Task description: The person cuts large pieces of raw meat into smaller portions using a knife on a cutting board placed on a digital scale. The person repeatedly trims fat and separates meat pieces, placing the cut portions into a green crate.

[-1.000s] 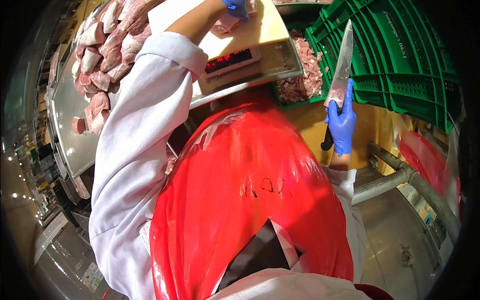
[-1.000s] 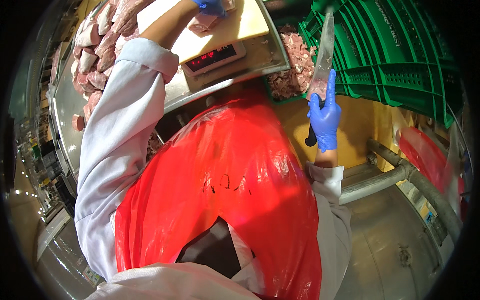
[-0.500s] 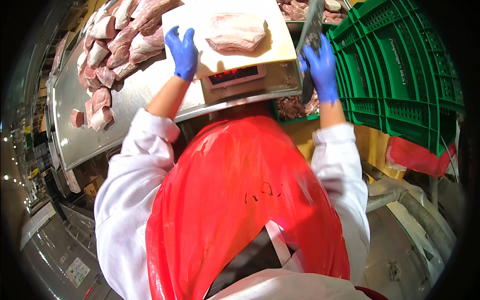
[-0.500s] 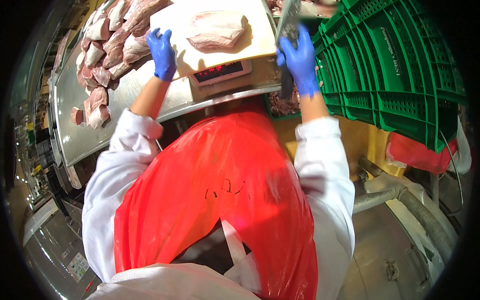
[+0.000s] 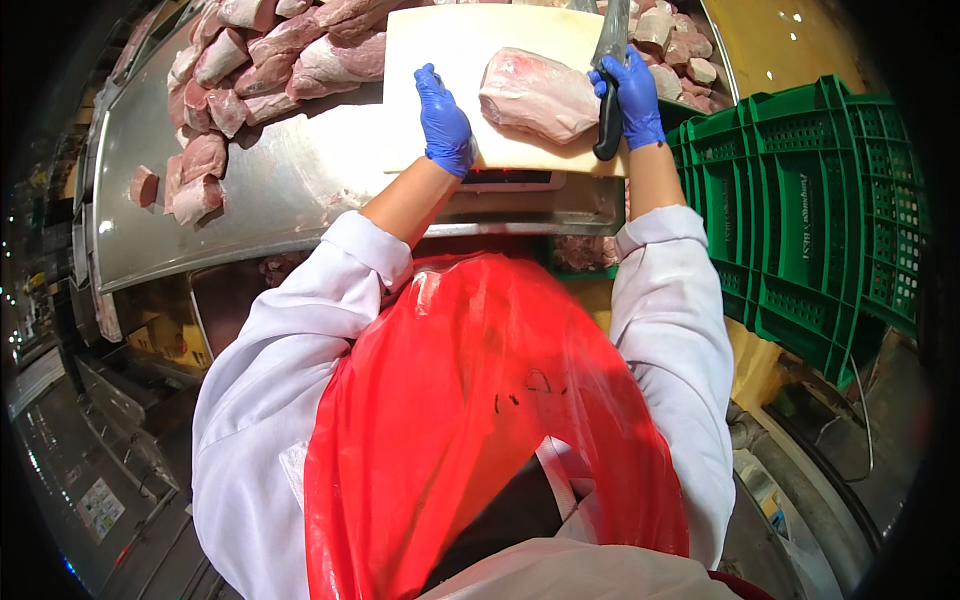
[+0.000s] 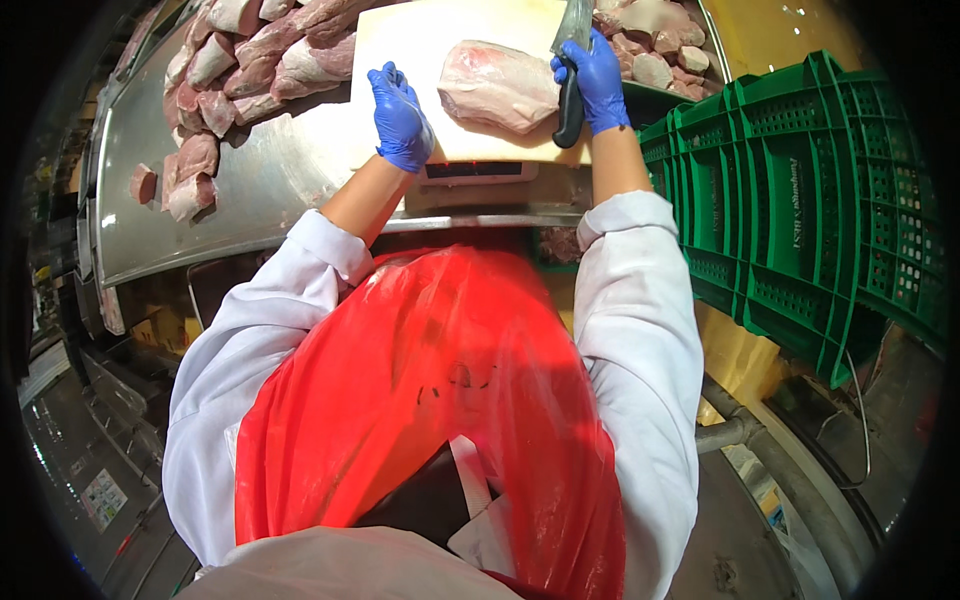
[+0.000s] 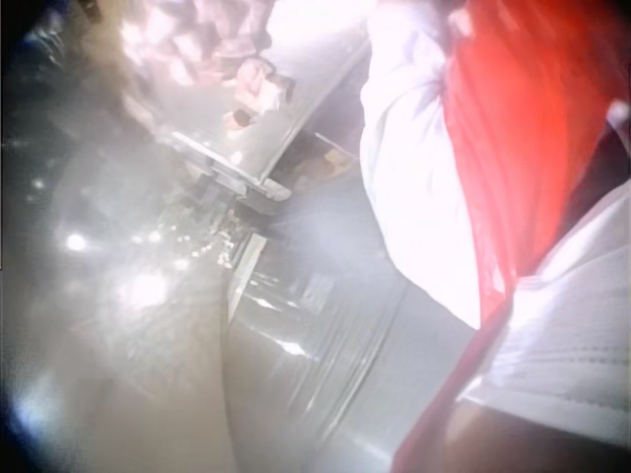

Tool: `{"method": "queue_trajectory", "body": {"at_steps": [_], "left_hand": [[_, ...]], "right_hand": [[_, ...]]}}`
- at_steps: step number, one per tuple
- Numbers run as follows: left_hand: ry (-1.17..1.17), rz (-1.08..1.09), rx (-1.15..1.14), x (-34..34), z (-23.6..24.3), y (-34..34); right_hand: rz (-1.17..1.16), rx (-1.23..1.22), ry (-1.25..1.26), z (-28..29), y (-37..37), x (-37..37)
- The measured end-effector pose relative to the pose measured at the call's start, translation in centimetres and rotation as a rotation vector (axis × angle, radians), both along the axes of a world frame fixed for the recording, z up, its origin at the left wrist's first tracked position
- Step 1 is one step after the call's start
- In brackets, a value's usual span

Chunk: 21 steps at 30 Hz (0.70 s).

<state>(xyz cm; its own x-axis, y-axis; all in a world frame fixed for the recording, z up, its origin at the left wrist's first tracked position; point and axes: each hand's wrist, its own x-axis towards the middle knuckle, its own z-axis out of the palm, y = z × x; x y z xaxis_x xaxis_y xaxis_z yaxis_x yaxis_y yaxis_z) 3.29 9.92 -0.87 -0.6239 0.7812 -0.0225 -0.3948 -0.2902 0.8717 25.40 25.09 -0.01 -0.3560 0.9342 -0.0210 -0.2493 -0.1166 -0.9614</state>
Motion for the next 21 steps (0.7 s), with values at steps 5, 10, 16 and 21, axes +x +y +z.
{"method": "queue_trajectory", "body": {"at_steps": [5,10,16,21], "left_hand": [[-0.121,-0.138,-0.035,4.8,-1.4,-0.8],[-0.344,-0.517,-0.054,-7.3,1.0,10.4],[0.119,-0.274,-0.145,-7.4,-0.1,0.8],[0.029,-0.135,-0.029,-2.9,-0.3,-2.9]], "right_hand": [[-0.115,0.066,0.024,2.3,-7.1,-2.0],[-0.167,-0.193,0.156,4.5,-18.0,-0.5],[-0.413,0.026,0.080,3.7,-14.2,0.4],[-0.365,0.153,0.036,3.5,-13.0,-2.4]]}}
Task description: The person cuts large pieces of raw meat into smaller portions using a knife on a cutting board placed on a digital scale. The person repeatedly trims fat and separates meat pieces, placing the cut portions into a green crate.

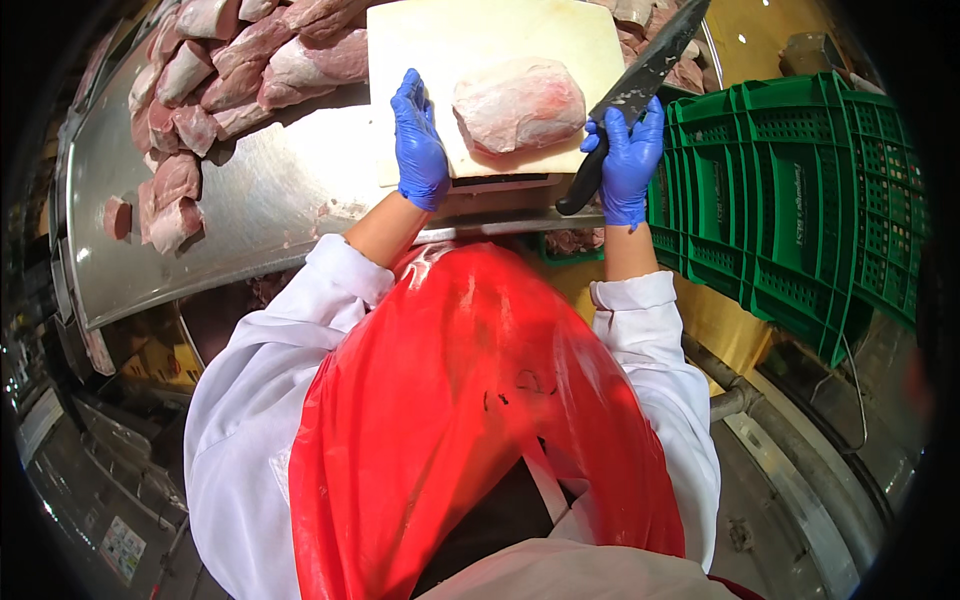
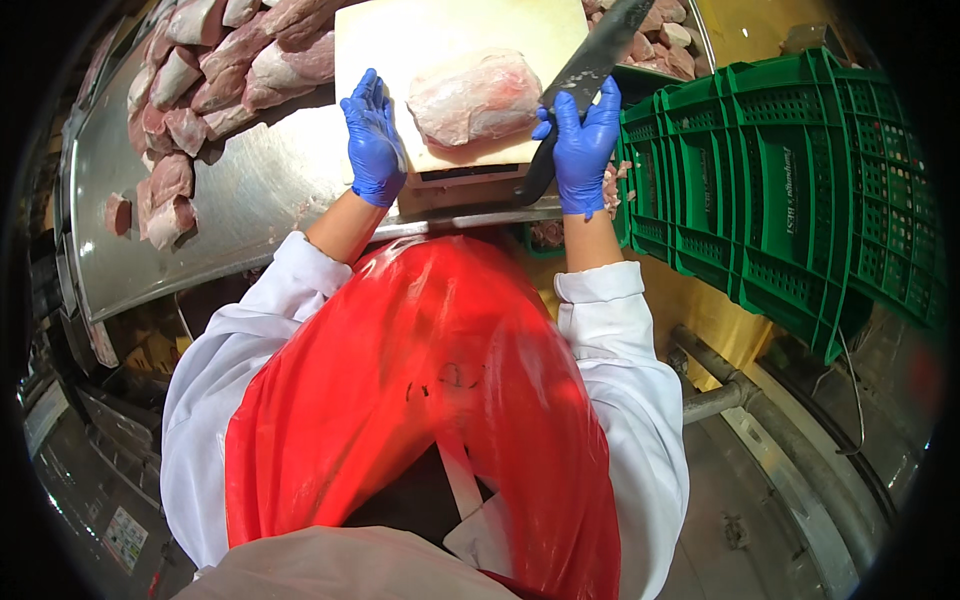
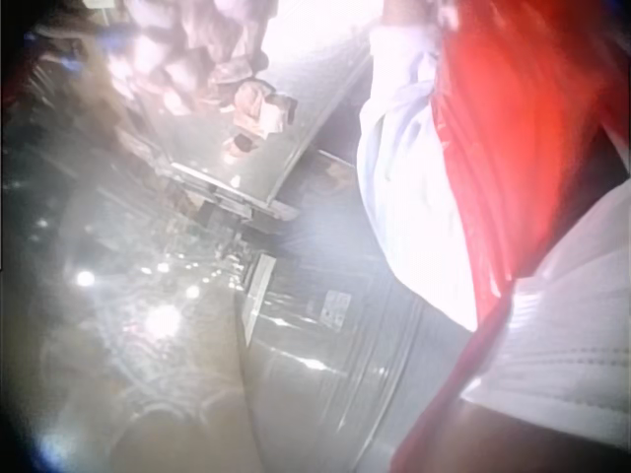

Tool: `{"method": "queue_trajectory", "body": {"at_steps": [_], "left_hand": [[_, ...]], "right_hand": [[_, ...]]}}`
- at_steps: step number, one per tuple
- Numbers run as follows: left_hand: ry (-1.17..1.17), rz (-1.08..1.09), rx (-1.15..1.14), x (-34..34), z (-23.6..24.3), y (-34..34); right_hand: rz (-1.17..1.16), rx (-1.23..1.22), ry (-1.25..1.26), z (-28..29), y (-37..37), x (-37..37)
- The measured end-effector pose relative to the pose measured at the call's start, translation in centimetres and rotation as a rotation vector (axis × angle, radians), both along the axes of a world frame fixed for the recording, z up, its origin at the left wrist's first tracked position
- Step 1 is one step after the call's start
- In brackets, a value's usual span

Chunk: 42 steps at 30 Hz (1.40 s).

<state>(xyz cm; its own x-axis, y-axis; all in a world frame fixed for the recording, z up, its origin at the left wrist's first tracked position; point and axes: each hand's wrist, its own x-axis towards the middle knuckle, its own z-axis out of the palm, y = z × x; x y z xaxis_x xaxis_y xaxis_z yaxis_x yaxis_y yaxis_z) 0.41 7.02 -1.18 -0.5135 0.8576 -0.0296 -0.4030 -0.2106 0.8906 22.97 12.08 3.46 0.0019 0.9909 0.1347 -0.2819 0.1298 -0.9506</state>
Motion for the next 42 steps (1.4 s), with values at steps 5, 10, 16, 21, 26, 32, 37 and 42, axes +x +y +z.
{"method": "queue_trajectory", "body": {"at_steps": [5,10,16,21,26,32,37,42], "left_hand": [[0.017,0.102,0.113,-1.8,-0.2,-0.1],[0.077,0.232,0.123,-2.8,-1.3,-3.3],[0.147,0.328,0.101,-1.6,0.1,-5.8],[0.193,0.289,0.183,-1.6,-1.6,-7.4],[0.380,0.314,0.159,0.2,-1.1,-7.6],[0.947,0.163,-0.270,3.6,1.8,-5.2],[0.973,0.143,-0.379,2.9,0.9,-5.2],[1.017,0.266,-0.276,3.4,1.7,-4.7]], "right_hand": [[0.007,0.012,-0.187,-0.7,-3.6,-1.7],[0.129,0.265,-0.807,-0.1,-6.5,-2.3],[0.254,0.632,-1.245,-0.8,-6.8,-2.2],[0.389,0.596,-1.476,-1.3,-9.5,2.0],[0.491,0.547,-1.599,-1.9,-12.7,9.5],[0.454,0.412,-1.319,-3.2,-14.0,15.2],[0.232,0.475,-1.033,-1.1,-10.6,7.4],[0.209,0.518,-1.108,0.0,-6.7,-0.3]]}}
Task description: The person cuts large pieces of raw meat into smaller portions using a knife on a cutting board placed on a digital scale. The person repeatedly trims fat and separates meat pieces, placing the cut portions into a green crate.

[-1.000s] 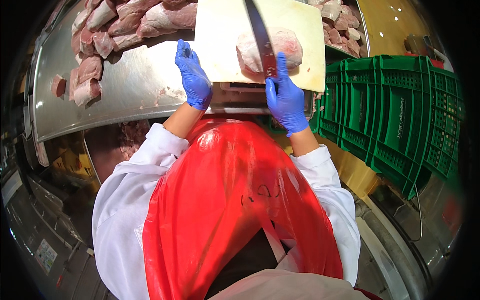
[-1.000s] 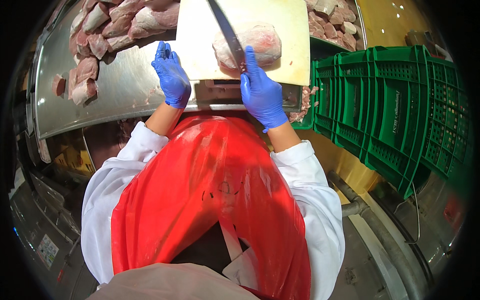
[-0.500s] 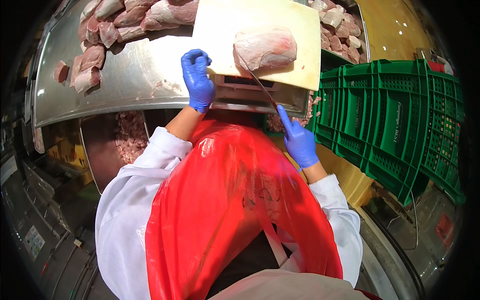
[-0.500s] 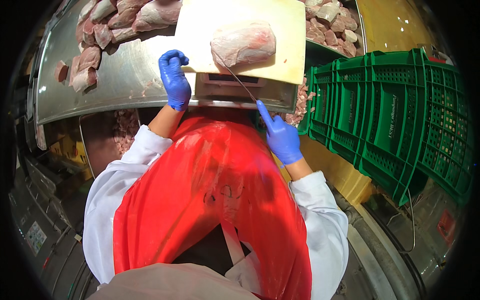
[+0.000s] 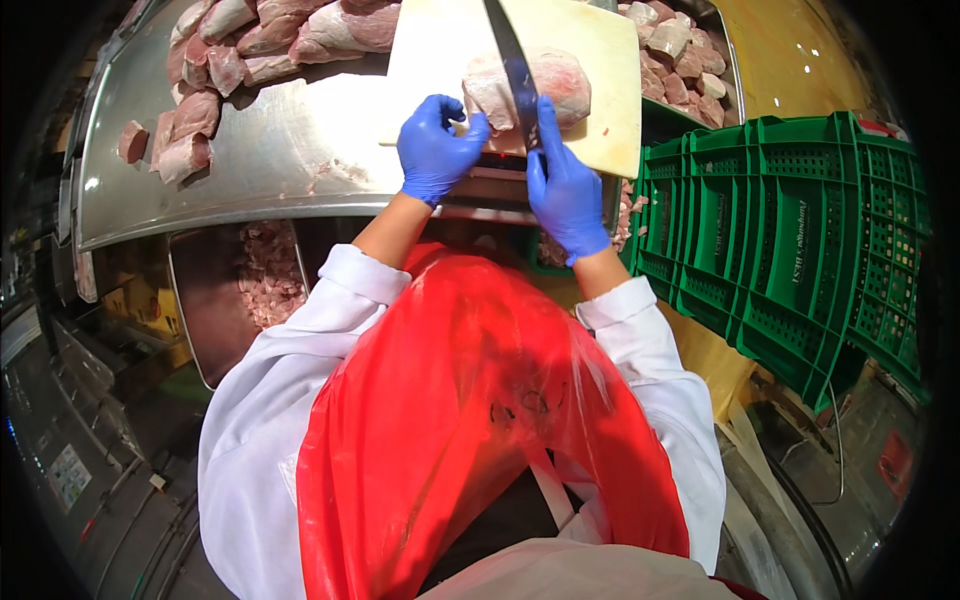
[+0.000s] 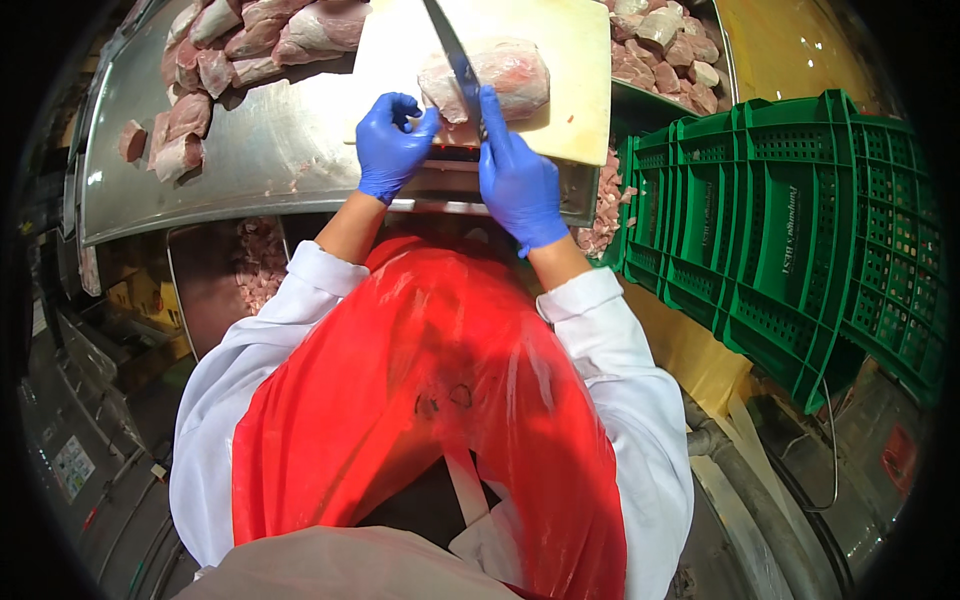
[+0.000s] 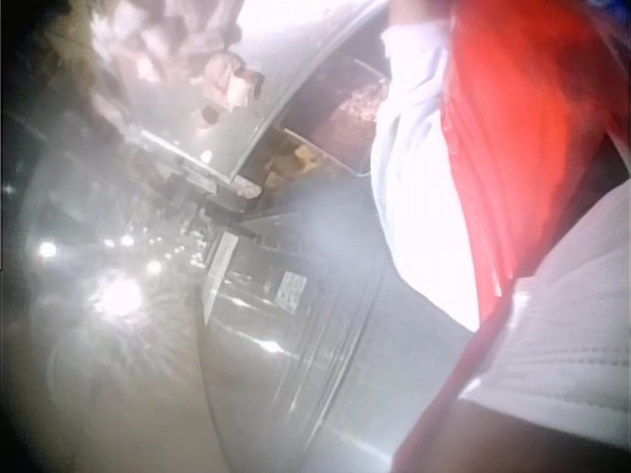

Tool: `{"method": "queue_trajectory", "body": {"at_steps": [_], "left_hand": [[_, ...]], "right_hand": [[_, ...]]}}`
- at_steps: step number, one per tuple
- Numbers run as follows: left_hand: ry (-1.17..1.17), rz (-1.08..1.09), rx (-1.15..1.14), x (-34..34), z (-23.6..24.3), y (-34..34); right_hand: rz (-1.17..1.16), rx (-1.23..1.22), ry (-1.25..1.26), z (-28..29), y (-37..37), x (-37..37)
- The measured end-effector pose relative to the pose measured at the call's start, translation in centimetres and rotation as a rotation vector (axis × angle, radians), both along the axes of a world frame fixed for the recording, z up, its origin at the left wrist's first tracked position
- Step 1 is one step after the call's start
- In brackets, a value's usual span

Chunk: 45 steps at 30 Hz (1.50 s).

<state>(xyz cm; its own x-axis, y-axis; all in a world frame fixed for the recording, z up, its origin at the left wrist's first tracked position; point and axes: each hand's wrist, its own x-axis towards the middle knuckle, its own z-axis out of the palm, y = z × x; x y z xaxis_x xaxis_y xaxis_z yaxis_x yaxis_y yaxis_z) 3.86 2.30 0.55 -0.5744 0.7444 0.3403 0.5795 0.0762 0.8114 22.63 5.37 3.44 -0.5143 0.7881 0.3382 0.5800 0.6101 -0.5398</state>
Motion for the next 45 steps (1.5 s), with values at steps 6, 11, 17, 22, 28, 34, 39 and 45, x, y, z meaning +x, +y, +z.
{"method": "queue_trajectory", "body": {"at_steps": [6,11,17,22,28,34,39,45], "left_hand": [[-0.129,-0.042,-0.028,-1.2,-1.5,-0.5],[-0.220,-0.069,0.065,-1.2,-1.8,-1.1],[-0.185,-0.107,0.067,-2.0,-2.6,-1.3],[-0.160,-0.089,0.064,-2.7,-2.2,-1.7],[-0.149,-0.083,0.060,-3.9,-2.5,-2.5],[-0.149,0.029,0.016,-7.0,-2.4,-3.6],[0.125,-0.078,0.069,-7.6,-1.0,-3.5],[0.324,-0.214,-0.071,-1.0,-1.6,-2.5]], "right_hand": [[0.043,0.043,0.015,-0.1,1.1,-1.3],[0.118,0.083,-0.090,0.1,0.5,-2.9],[0.192,0.064,-0.602,3.6,-0.6,-0.2],[0.282,0.075,-0.865,6.8,-0.6,4.6],[0.353,0.027,-0.943,8.7,-0.2,8.3],[0.352,-0.041,-1.088,9.6,-0.1,10.0],[0.355,0.035,-0.994,7.8,0.4,10.9],[0.337,0.088,-0.915,5.5,0.4,10.5]]}}
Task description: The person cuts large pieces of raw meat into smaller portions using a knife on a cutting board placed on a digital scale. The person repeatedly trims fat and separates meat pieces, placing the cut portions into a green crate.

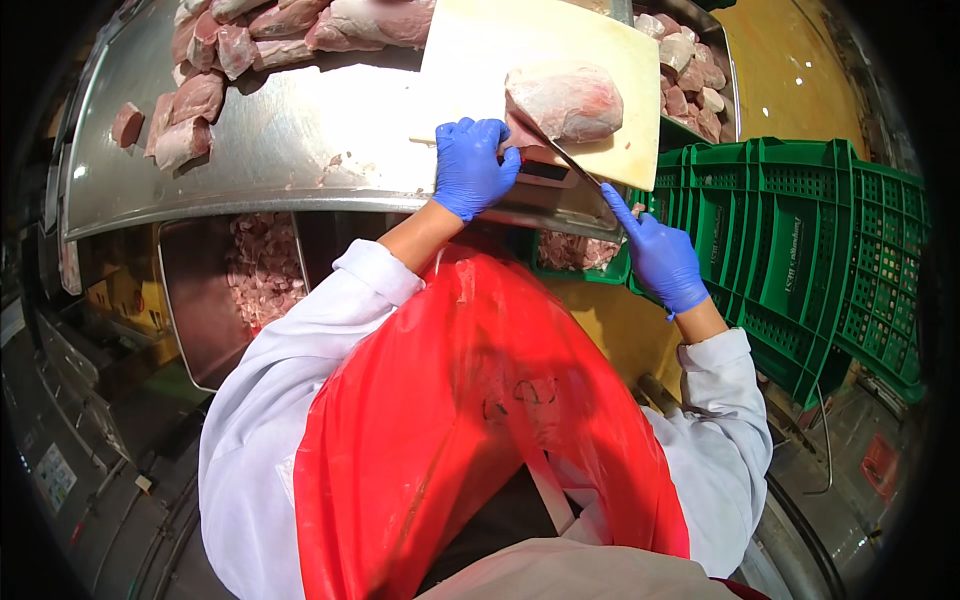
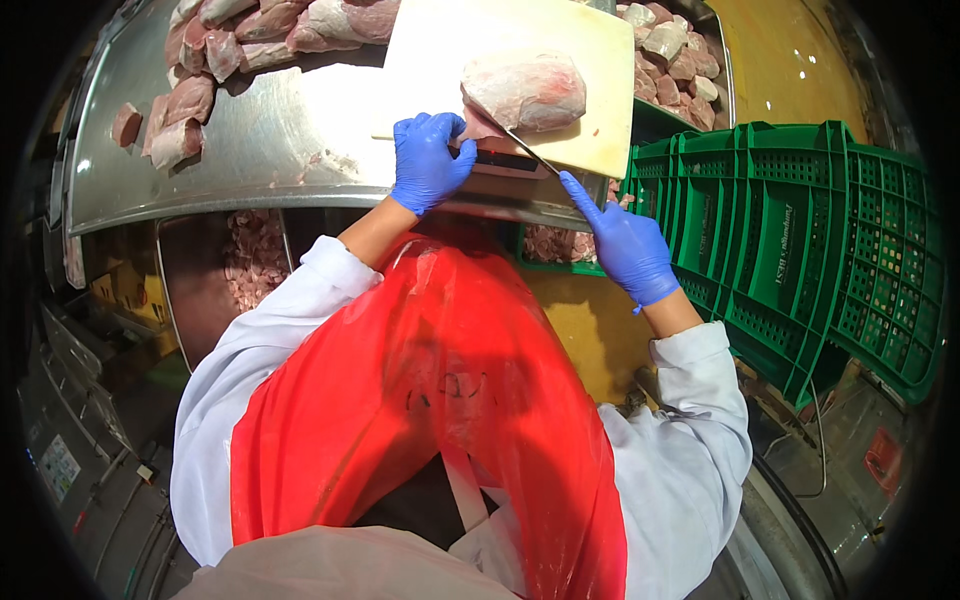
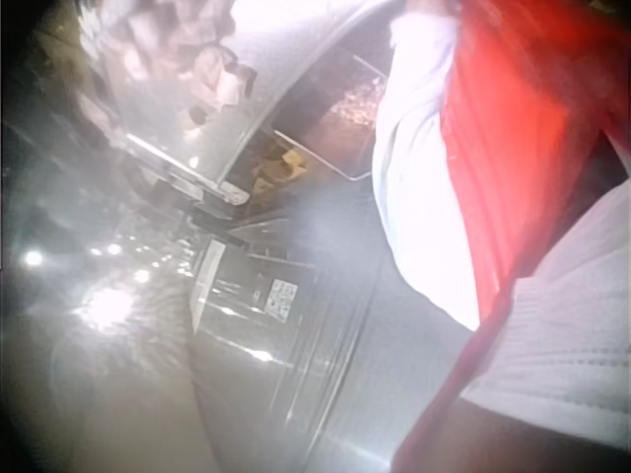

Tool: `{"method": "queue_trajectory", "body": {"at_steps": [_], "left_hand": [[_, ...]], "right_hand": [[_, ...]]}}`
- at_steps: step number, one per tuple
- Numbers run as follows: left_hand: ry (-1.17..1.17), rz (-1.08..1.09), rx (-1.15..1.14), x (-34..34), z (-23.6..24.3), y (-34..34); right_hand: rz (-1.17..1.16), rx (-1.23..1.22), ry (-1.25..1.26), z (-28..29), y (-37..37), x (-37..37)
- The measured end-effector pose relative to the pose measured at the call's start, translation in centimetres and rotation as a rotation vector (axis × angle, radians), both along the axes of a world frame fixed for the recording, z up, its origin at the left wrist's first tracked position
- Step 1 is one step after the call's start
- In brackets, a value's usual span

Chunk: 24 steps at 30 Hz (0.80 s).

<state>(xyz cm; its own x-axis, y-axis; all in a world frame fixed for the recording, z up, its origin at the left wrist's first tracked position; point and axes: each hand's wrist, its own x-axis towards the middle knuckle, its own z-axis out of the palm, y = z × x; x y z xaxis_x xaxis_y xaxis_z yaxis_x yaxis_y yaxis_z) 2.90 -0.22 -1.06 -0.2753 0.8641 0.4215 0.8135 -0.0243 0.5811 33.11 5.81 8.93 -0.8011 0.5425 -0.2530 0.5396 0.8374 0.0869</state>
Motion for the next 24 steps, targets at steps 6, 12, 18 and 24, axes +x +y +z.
{"method": "queue_trajectory", "body": {"at_steps": [6,12,18,24], "left_hand": [[0.010,-0.033,0.013,-0.2,-1.0,0.2],[-0.022,-0.099,0.000,-1.5,-0.7,0.3],[0.009,0.056,0.017,-8.2,0.4,-0.1],[-0.954,-0.093,0.296,-15.1,1.6,-0.4]], "right_hand": [[0.013,-0.005,0.084,-0.8,0.6,-4.4],[-0.121,-0.019,0.190,-2.8,0.6,-12.0],[-0.160,-0.095,0.011,0.4,-3.2,-4.0],[-0.235,-0.181,0.323,-2.1,-6.0,3.2]]}}
